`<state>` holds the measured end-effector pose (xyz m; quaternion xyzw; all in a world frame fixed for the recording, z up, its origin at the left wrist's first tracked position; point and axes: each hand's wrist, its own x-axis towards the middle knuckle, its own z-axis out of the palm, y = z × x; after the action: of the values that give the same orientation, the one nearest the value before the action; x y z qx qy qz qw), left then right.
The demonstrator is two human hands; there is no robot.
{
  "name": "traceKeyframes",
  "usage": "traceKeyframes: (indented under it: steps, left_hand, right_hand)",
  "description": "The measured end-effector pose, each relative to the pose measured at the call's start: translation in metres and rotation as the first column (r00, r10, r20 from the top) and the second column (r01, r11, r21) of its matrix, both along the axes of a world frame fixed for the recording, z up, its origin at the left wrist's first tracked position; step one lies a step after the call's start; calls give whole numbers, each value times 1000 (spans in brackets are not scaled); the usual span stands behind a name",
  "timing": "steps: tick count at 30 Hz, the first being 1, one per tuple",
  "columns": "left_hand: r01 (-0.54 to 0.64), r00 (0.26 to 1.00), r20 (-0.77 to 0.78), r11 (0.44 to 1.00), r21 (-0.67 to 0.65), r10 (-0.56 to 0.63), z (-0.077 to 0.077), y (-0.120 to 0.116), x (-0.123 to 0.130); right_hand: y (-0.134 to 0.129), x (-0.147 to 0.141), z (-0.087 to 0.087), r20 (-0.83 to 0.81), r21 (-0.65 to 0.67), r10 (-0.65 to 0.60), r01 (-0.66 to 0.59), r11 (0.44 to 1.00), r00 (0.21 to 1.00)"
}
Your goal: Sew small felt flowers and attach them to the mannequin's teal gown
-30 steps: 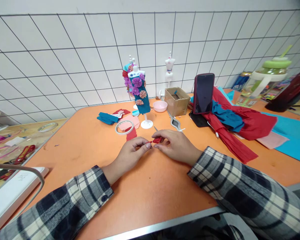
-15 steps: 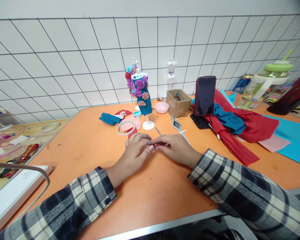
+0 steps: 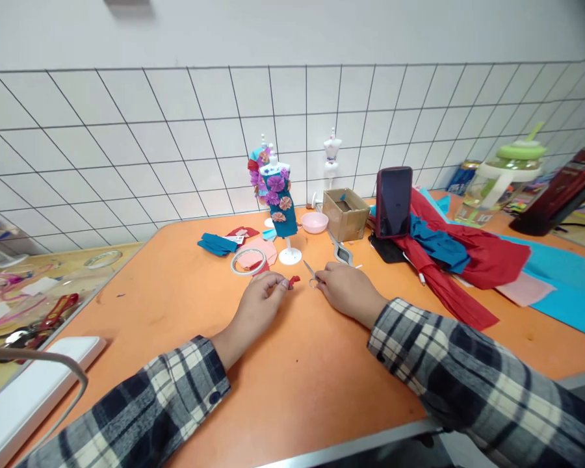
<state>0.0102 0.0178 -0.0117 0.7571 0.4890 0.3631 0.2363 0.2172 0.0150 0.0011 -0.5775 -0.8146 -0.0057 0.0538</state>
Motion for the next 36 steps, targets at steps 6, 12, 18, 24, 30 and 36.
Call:
traceKeyframes:
  steps: [6, 12, 18, 24, 30, 36]
  left_hand:
    - [-3, 988, 150, 993, -120, 21, -4, 5, -7]
    - [3, 967, 249, 977, -214, 52, -5, 4, -10]
    - [-21, 951, 297, 978, -209, 84, -9, 8, -13]
    - [-60, 888, 425, 960, -274, 177, -11, 11, -13]
    - [-76, 862, 473, 969, -236, 183, -3, 5, -9]
    - [-68, 936, 332, 986, -151, 116, 3, -3, -6]
  right_hand:
    - [20, -22, 14, 132, -89, -14, 26, 996, 991]
    - [8, -34, 21, 146, -142, -28, 49, 989, 989]
    - [8, -15, 3, -67, -72, -57, 52, 996, 996]
    - [11, -14, -11, -695, -347, -117, -189, 918, 709]
    - [-12, -34, -7, -804, -587, -401, -476, 655, 439]
    - [-17, -37, -5, -808, -549, -283, -487, 679, 516]
